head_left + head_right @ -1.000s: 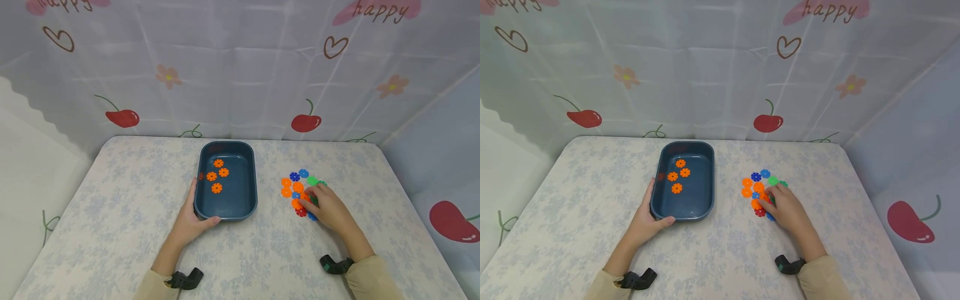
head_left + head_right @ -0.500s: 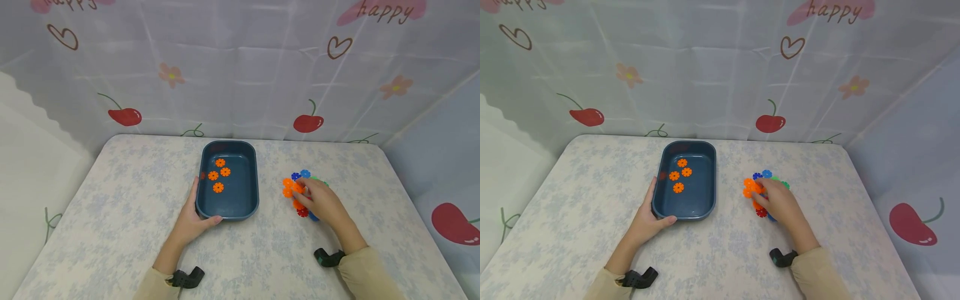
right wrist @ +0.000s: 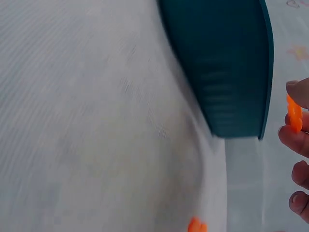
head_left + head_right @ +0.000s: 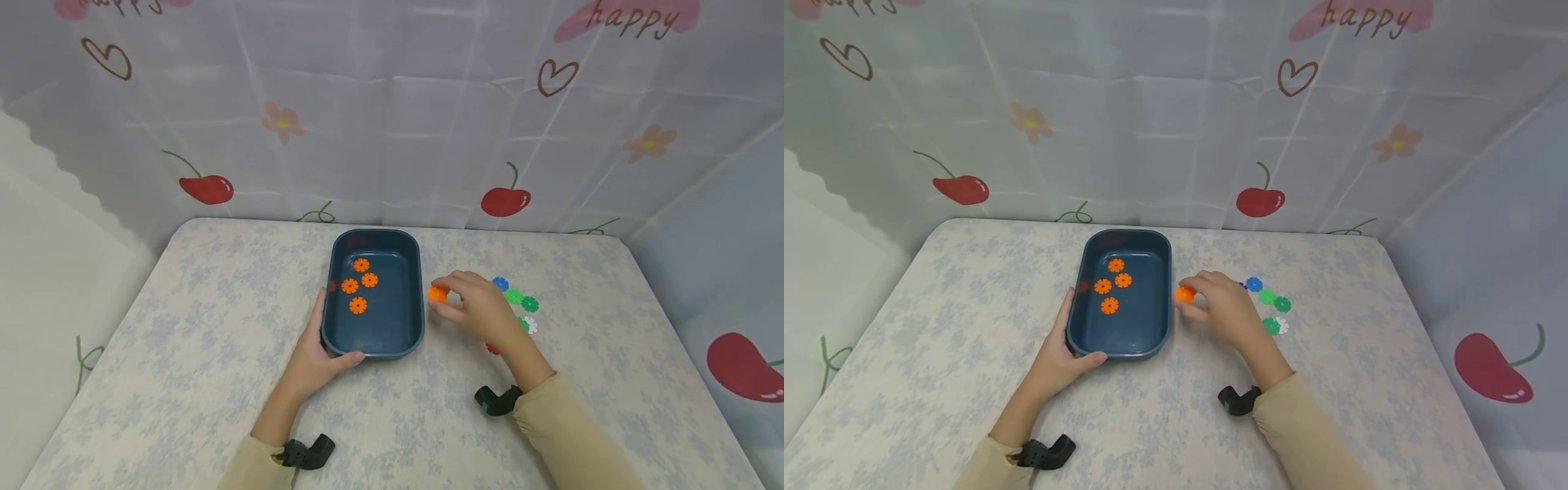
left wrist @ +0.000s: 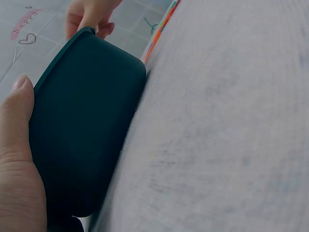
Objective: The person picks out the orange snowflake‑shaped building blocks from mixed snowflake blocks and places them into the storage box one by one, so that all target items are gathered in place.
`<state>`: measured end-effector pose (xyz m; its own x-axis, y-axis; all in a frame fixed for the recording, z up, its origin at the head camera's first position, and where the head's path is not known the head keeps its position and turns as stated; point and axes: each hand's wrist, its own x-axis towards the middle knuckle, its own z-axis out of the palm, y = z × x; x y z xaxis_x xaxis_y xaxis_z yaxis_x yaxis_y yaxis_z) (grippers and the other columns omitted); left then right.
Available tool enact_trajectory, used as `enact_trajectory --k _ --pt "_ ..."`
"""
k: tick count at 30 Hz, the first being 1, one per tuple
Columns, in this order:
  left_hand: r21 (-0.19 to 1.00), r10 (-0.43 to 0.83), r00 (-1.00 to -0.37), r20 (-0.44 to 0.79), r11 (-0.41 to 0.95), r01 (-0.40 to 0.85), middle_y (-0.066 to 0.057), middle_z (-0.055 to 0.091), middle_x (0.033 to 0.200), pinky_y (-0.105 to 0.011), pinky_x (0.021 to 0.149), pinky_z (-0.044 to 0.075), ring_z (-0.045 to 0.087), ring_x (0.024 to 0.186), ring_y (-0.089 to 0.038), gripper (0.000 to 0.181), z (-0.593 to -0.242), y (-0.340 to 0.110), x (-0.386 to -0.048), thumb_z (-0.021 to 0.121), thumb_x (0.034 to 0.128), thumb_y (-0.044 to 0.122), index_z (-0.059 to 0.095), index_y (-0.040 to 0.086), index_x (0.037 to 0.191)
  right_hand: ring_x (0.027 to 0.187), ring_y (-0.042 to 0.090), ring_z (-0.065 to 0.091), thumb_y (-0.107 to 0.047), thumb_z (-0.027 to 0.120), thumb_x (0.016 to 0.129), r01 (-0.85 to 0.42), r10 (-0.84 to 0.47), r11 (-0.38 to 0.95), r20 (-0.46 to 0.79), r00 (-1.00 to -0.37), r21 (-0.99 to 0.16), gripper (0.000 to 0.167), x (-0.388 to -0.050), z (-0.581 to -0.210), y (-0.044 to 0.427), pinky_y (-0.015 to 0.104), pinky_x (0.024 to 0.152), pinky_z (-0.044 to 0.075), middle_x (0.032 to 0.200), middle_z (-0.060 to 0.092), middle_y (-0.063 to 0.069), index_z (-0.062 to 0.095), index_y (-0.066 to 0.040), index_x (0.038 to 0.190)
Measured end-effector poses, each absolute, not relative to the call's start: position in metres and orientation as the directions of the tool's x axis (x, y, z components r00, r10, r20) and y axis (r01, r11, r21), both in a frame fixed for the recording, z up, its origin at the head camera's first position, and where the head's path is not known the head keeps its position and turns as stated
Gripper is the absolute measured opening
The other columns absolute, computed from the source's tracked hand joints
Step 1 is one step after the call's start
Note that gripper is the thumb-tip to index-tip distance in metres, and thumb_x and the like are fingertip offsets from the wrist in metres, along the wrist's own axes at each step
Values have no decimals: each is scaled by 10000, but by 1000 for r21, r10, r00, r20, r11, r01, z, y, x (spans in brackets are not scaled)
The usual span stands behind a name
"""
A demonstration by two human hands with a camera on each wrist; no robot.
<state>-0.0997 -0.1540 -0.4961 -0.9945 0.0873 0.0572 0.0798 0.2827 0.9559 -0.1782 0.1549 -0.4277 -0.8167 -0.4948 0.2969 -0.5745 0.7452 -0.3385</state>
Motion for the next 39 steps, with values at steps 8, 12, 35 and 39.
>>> enact_trajectory --k 8,12,35,39 --pt "950 83 -995 52 302 75 124 72 1664 -610 1199 207 143 1537 -209 1245 -496 -154 -100 881 737 270 -23 425 1579 873 155 654 -363 816 819 -653 -569 666 321 -757 -360 332 -184 -419 111 312 768 570 951 701 -44 745 -169 1078" --pt "950 86 -995 52 303 76 118 72 1665 -614 1194 216 154 1536 -219 1239 -495 -154 -100 875 743 260 -27 443 1571 870 126 637 -399 814 813 -673 -602 651 301 -740 -351 351 -185 -418 90 289 772 573 968 707 -46 745 -171 1072" --pt "961 124 -990 60 262 91 98 54 1666 -568 1202 237 157 1535 -215 1209 -496 -156 -100 850 784 237 -43 400 1583 798 80 588 -513 693 881 -668 -735 653 -89 -672 -357 349 -190 -440 10 261 703 503 952 681 -96 728 -217 1062" --pt "958 126 -990 67 268 99 68 68 1671 -568 1195 252 186 1528 -232 1202 -496 -157 -100 847 786 231 -41 434 1571 831 86 606 -519 687 879 -679 -746 649 -109 -657 -342 346 -191 -444 6 275 730 523 970 684 -90 721 -224 1056"
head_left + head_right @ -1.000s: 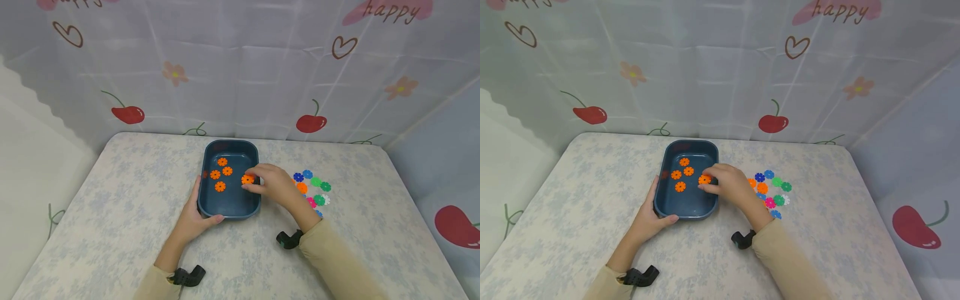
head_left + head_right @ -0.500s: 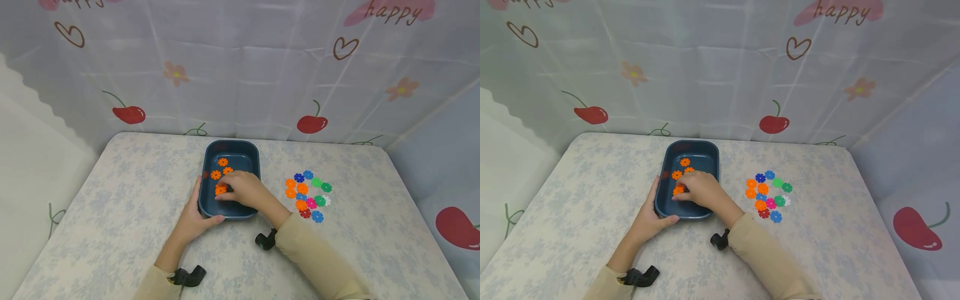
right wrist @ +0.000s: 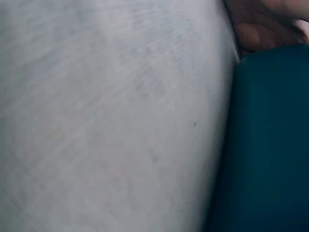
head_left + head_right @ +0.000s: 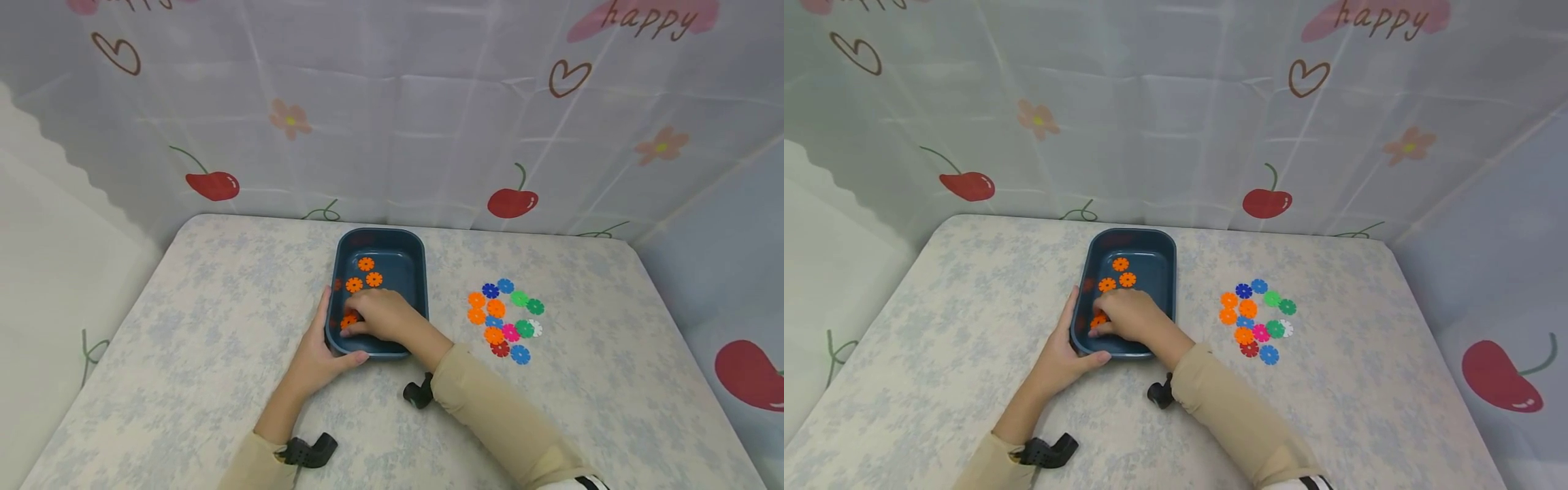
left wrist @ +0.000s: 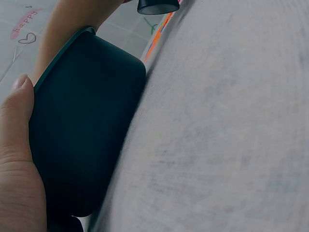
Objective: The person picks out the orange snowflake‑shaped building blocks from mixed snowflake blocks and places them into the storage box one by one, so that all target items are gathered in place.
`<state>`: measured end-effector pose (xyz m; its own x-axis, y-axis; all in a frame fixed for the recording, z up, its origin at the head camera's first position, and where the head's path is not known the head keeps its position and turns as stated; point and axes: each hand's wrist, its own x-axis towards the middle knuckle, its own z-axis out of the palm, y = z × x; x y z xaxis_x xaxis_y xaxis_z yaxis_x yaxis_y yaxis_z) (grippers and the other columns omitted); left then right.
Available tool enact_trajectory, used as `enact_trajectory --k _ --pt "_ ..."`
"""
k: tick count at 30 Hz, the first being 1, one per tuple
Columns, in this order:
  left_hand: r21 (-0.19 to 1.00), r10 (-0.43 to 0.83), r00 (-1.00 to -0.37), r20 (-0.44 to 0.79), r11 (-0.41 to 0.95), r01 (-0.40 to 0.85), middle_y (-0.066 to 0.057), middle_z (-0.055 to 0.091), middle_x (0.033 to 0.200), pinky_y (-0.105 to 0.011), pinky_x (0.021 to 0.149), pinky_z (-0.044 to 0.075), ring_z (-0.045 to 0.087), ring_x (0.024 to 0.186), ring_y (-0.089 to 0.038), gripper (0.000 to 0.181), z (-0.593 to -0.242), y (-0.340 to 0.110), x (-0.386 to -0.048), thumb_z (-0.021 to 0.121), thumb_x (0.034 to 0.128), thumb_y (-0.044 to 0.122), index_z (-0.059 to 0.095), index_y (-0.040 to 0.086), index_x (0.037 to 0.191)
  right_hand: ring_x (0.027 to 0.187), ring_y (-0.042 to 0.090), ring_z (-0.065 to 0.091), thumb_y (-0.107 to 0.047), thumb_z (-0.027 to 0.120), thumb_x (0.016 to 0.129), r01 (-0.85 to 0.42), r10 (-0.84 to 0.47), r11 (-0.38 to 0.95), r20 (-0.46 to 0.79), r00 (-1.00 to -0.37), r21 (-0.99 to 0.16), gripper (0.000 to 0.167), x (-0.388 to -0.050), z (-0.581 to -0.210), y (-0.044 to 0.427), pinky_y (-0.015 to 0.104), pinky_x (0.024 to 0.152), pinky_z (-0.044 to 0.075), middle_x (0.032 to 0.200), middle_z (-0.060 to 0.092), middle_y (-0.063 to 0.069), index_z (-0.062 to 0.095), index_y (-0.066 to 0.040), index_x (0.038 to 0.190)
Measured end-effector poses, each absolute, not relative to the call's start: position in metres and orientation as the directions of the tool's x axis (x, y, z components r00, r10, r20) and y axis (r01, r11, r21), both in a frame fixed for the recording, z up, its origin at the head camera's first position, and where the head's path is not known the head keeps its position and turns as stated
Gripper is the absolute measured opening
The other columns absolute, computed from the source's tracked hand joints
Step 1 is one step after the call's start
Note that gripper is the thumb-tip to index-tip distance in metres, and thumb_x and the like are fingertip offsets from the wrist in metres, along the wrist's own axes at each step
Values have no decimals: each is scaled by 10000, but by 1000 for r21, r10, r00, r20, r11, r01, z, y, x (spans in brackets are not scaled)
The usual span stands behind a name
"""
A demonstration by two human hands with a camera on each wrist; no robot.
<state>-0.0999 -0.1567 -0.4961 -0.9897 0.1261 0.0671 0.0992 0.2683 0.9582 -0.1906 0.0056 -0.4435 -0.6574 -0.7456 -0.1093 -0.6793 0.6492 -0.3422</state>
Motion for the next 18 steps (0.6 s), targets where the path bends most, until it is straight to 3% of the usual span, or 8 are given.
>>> enact_trajectory --k 8,18 --pt "956 132 -988 80 271 114 -15 107 1679 -571 1176 291 250 1510 -254 1214 -498 -158 -100 848 782 215 -40 332 1602 808 73 588 -538 710 846 -707 -754 645 -94 -650 -291 354 -191 -447 3 274 694 513 977 683 -109 727 -267 1073" --pt "953 110 -992 53 292 84 57 86 1670 -596 1178 269 211 1519 -253 1206 -497 -156 -100 851 780 227 -23 349 1602 925 87 643 -468 765 829 -701 -753 643 -89 -652 -308 388 -190 -446 4 309 760 549 1119 722 -98 731 -267 1160"
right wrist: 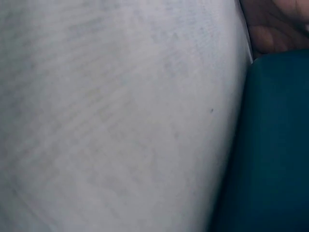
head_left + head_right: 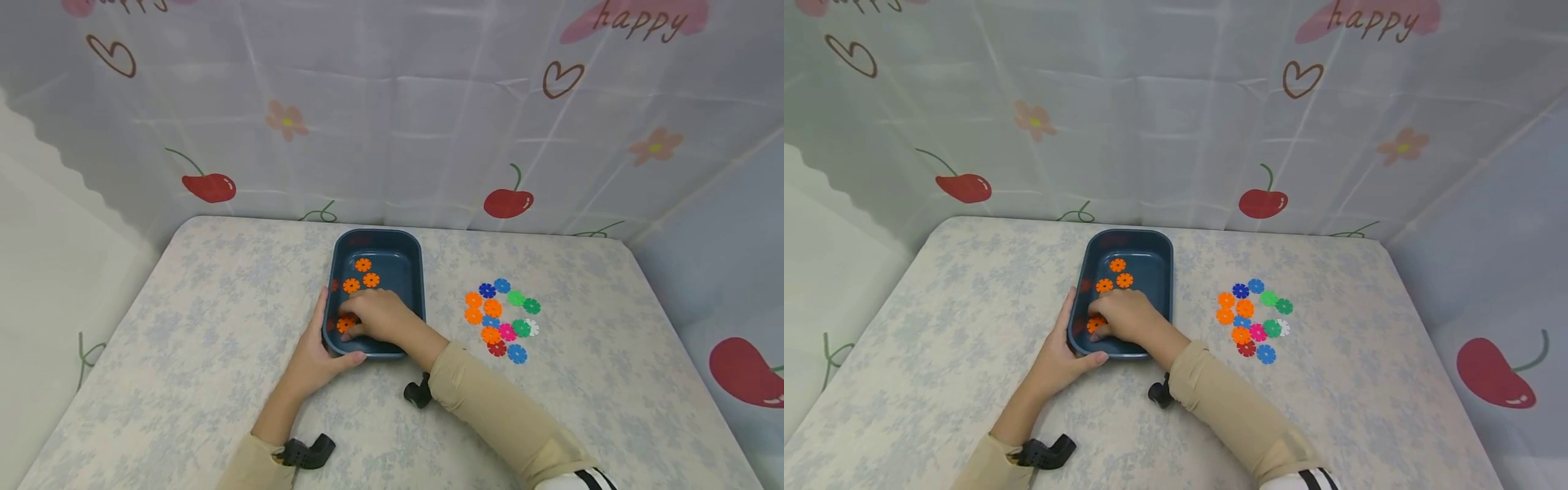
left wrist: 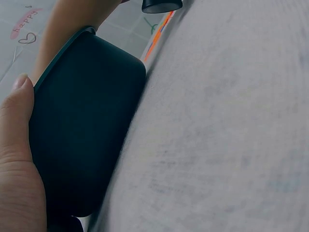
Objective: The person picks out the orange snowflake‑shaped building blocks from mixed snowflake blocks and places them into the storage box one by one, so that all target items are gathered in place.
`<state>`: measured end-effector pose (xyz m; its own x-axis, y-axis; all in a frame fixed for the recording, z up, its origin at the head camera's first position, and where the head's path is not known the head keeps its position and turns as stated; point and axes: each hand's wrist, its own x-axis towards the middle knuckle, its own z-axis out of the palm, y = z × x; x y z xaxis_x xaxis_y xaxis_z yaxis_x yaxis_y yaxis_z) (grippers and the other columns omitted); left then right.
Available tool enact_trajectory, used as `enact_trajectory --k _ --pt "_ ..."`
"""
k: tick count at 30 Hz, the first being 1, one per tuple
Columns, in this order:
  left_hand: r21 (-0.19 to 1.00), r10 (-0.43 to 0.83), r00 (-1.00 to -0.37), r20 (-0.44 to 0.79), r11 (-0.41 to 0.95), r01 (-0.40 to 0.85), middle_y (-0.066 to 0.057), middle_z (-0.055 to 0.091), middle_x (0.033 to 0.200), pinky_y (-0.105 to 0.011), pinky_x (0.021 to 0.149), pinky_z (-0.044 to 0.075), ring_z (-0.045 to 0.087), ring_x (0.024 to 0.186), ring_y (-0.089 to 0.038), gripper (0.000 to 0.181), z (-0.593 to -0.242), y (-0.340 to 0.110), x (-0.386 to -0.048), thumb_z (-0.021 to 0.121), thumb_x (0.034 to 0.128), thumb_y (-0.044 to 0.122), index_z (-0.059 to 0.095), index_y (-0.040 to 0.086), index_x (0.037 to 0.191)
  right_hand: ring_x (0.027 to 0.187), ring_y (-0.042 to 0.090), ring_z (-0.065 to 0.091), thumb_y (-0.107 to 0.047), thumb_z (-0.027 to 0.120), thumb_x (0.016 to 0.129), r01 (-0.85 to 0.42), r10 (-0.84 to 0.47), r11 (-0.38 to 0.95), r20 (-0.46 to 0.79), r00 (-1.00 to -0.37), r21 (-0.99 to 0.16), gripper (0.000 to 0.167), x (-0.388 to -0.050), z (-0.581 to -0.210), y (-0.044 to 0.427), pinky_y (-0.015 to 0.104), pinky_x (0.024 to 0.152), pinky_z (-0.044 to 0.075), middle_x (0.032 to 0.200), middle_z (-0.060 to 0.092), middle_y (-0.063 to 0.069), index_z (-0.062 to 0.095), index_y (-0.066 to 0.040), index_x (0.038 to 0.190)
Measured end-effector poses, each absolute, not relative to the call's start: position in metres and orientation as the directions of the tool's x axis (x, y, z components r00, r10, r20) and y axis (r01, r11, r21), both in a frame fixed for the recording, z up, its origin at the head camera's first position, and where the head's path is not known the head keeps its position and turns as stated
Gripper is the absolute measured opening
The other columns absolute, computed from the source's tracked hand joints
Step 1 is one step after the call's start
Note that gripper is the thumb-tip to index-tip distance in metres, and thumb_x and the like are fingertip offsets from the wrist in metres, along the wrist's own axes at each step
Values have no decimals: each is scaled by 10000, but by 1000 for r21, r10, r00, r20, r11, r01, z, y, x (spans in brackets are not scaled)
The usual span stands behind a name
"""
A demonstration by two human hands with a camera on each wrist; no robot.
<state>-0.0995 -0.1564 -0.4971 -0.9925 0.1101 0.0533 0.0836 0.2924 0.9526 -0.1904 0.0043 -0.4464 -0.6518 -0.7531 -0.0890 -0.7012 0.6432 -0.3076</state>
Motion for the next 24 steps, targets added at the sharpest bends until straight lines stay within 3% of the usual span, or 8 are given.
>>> enact_trajectory --k 7,14,19,24 --pt "963 126 -991 52 257 84 29 94 1679 -594 1181 262 202 1521 -237 1220 -496 -156 -99 854 777 209 -39 400 1586 745 65 588 -484 726 857 -716 -762 604 10 -647 -349 377 -186 -435 14 250 639 495 946 702 -81 727 -254 1156" --pt "961 116 -992 49 265 78 42 87 1678 -605 1168 279 214 1517 -259 1219 -497 -156 -99 858 774 227 -28 314 1607 818 78 652 -465 713 881 -719 -712 597 177 -680 -357 446 -178 -409 42 247 690 546 1086 722 -49 702 -212 1248" --pt "964 107 -993 41 258 67 52 96 1678 -596 1185 253 218 1516 -245 1227 -496 -155 -100 863 765 214 -24 327 1605 699 55 544 -461 700 894 -655 -619 671 223 -753 -349 430 -173 -398 80 200 608 462 892 630 -90 687 -223 1252" --pt "961 92 -996 25 272 49 114 70 1667 -602 1203 203 148 1534 -220 1233 -496 -154 -100 870 756 226 -18 333 1605 632 77 477 -397 749 876 -525 -488 764 195 -851 -375 459 -169 -397 131 224 566 417 914 625 -60 669 -201 1283"
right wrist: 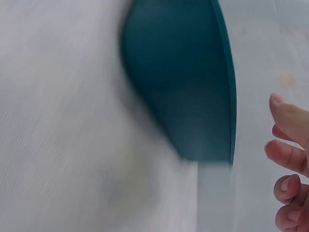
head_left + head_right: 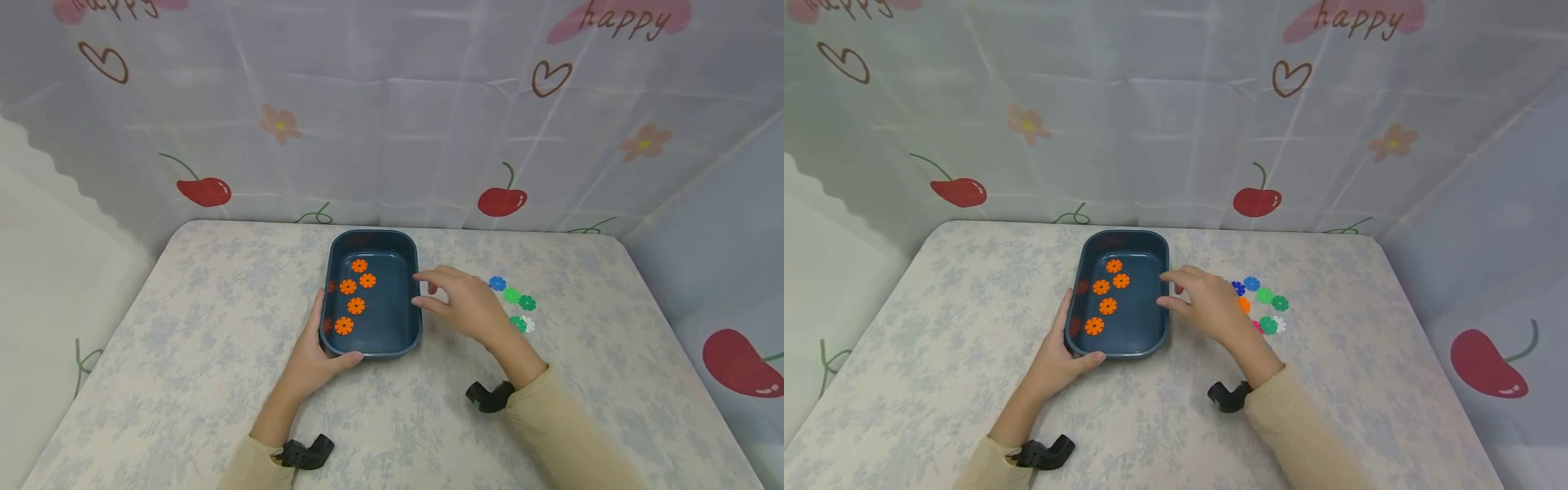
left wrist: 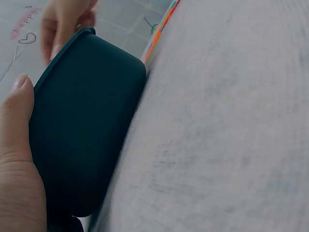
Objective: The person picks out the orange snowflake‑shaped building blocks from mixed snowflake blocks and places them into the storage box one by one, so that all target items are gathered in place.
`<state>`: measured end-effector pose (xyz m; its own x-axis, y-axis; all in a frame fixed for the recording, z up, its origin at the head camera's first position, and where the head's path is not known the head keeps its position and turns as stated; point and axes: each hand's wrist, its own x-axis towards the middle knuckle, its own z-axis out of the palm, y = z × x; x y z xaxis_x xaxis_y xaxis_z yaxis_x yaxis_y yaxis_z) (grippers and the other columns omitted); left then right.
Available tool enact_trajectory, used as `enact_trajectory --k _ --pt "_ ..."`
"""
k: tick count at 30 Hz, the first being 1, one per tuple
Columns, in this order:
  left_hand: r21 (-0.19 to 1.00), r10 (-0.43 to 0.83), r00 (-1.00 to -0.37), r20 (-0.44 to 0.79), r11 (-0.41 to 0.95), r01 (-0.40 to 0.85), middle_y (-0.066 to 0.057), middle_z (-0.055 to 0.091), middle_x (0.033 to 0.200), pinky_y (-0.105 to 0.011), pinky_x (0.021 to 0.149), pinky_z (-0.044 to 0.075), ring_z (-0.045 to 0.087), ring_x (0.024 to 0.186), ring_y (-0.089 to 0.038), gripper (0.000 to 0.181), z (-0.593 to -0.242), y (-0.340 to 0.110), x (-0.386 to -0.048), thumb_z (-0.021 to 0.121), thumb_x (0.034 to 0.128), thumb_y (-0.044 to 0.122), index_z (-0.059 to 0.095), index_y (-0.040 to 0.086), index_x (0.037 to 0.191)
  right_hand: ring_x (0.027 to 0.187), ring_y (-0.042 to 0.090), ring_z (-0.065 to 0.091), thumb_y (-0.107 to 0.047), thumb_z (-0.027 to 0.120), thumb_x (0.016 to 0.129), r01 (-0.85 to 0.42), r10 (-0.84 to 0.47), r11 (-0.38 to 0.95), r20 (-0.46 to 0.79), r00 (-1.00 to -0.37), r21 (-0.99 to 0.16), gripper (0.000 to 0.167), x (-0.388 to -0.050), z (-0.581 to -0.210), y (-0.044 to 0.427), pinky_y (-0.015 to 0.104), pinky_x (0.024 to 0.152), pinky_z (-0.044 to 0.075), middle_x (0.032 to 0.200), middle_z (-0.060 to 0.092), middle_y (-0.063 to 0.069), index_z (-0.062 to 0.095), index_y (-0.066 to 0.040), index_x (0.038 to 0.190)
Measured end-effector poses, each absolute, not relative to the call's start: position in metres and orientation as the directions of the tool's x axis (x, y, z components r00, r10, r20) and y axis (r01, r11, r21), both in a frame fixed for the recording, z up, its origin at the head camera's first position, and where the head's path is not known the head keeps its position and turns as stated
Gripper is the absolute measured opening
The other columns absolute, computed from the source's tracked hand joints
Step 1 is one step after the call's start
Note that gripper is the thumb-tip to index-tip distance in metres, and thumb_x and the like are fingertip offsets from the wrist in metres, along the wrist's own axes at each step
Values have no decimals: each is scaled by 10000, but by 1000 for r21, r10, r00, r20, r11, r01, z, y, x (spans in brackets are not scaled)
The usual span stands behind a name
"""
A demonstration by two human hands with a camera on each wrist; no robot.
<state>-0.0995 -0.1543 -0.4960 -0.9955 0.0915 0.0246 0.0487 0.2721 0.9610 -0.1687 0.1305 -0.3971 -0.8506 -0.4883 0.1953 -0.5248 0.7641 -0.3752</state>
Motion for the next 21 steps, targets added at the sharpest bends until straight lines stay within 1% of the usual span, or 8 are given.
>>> enact_trajectory --k 2,4,7,11,12,14,16,21 --pt "959 90 -996 18 279 42 127 64 1663 -607 1202 200 138 1535 -218 1233 -496 -154 -99 871 755 233 -16 337 1605 641 90 490 -363 764 870 -475 -446 787 170 -879 -393 473 -166 -401 152 233 575 436 955 639 -28 656 -188 1296" --pt "958 90 -996 14 282 39 124 57 1664 -614 1201 193 126 1538 -224 1232 -495 -154 -99 870 756 238 -17 337 1605 674 115 536 -365 757 878 -415 -404 814 118 -907 -407 491 -164 -407 173 249 600 462 1002 645 -7 635 -187 1319" --pt "958 92 -996 17 283 43 112 50 1668 -620 1199 188 118 1540 -234 1233 -494 -154 -99 869 757 235 -21 329 1605 819 171 603 -353 759 879 -339 -357 851 33 -934 -400 514 -159 -418 199 306 657 514 1060 652 32 620 -164 1336" --pt "959 97 -995 21 278 47 116 43 1667 -617 1201 187 116 1541 -231 1233 -495 -155 -98 865 759 219 -24 322 1606 994 265 634 -372 773 860 -279 -318 888 -51 -947 -366 547 -147 -431 224 451 763 561 1166 651 91 629 -133 1331" --pt "960 97 -995 20 277 46 121 43 1666 -614 1202 191 119 1540 -227 1233 -495 -155 -98 865 759 216 -24 324 1606 1042 290 634 -377 774 858 -270 -313 894 -66 -948 -358 556 -145 -434 229 490 809 558 1207 643 107 629 -130 1334" --pt "961 97 -995 18 275 44 128 44 1664 -612 1201 195 126 1539 -225 1229 -496 -155 -98 862 761 212 -24 327 1606 1084 307 628 -405 772 852 -261 -310 898 -86 -947 -355 574 -139 -441 237 529 857 547 1255 626 123 633 -125 1332" --pt "961 97 -995 16 275 43 132 44 1663 -614 1200 197 128 1539 -225 1228 -496 -155 -98 861 762 217 -25 334 1604 1055 289 628 -417 770 850 -256 -307 901 -96 -947 -351 576 -135 -447 243 515 856 549 1240 621 109 639 -122 1328" --pt "960 99 -995 20 276 46 133 51 1662 -618 1198 196 131 1539 -227 1233 -496 -155 -99 865 758 234 -27 369 1597 923 170 577 -414 772 849 -257 -296 894 -55 -953 -366 525 -129 -459 250 389 773 535 1085 614 9 674 -122 1274"
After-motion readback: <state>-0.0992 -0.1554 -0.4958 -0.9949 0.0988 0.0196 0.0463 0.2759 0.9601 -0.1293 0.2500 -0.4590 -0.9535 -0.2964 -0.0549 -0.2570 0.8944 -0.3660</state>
